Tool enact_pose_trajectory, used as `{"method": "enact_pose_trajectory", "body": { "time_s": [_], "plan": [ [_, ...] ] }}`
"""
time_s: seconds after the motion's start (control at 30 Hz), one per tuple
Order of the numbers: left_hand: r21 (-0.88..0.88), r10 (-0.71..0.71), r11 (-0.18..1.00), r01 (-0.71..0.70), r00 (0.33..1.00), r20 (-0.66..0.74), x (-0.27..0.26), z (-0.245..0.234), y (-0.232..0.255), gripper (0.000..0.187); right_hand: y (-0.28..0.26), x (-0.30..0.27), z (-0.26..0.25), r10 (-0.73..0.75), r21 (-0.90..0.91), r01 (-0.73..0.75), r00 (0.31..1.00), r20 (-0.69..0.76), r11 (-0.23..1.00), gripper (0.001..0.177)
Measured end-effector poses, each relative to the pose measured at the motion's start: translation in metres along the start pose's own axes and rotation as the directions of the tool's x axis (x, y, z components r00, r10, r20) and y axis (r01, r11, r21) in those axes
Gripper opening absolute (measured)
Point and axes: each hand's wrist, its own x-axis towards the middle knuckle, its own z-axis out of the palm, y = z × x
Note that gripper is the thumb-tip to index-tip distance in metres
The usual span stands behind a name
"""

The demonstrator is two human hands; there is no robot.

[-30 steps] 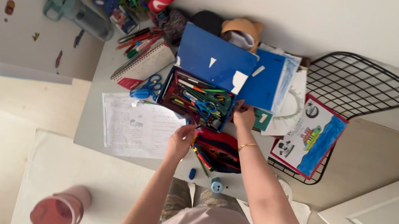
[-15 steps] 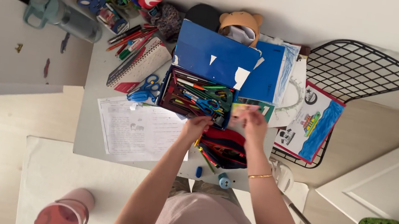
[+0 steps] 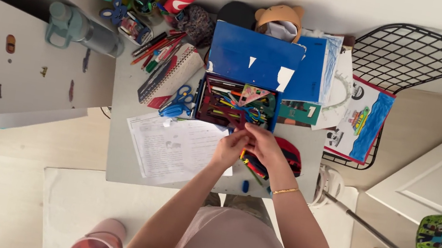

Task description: The recorder organizes books on a shelf and tidies up school supplies on a desk.

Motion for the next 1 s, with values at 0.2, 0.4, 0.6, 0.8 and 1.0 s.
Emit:
{"method": "enact_pose_trajectory", "body": {
  "time_s": [0.2,0.4,0.6,0.8,1.0],
  "plan": [
    [0.074,0.082,0.992,-0.103,0.965,0.250,0.005,-0.018,0.007,0.030,0.006,0.055,-0.010,-0.291,-0.244,0.276,0.956,-0.026,0.930,0.030],
    [0.103,0.088,0.990,-0.092,0.995,0.038,-0.003,-0.072,-0.014,0.027,-0.006,0.063,0.001,-0.864,-0.947,0.318,0.486,0.130,0.037,0.032],
    [0.153,0.031,0.988,0.039,0.904,-0.426,-0.006,-0.172,-0.075,0.017,0.015,0.036,0.115,-0.771,-0.850,0.523,0.517,0.372,-0.060,0.016],
    [0.088,0.031,0.996,0.022,0.825,-0.564,-0.019,-0.214,-0.075,0.019,0.053,0.084,0.191,-0.435,-0.611,0.480,0.433,0.789,-0.630,0.005],
    [-0.025,-0.073,0.997,0.073,0.806,-0.587,-0.035,-0.227,-0.092,0.022,0.059,0.096,0.205,-0.414,-0.661,0.487,0.524,0.744,-0.570,0.004]
  ]
}}
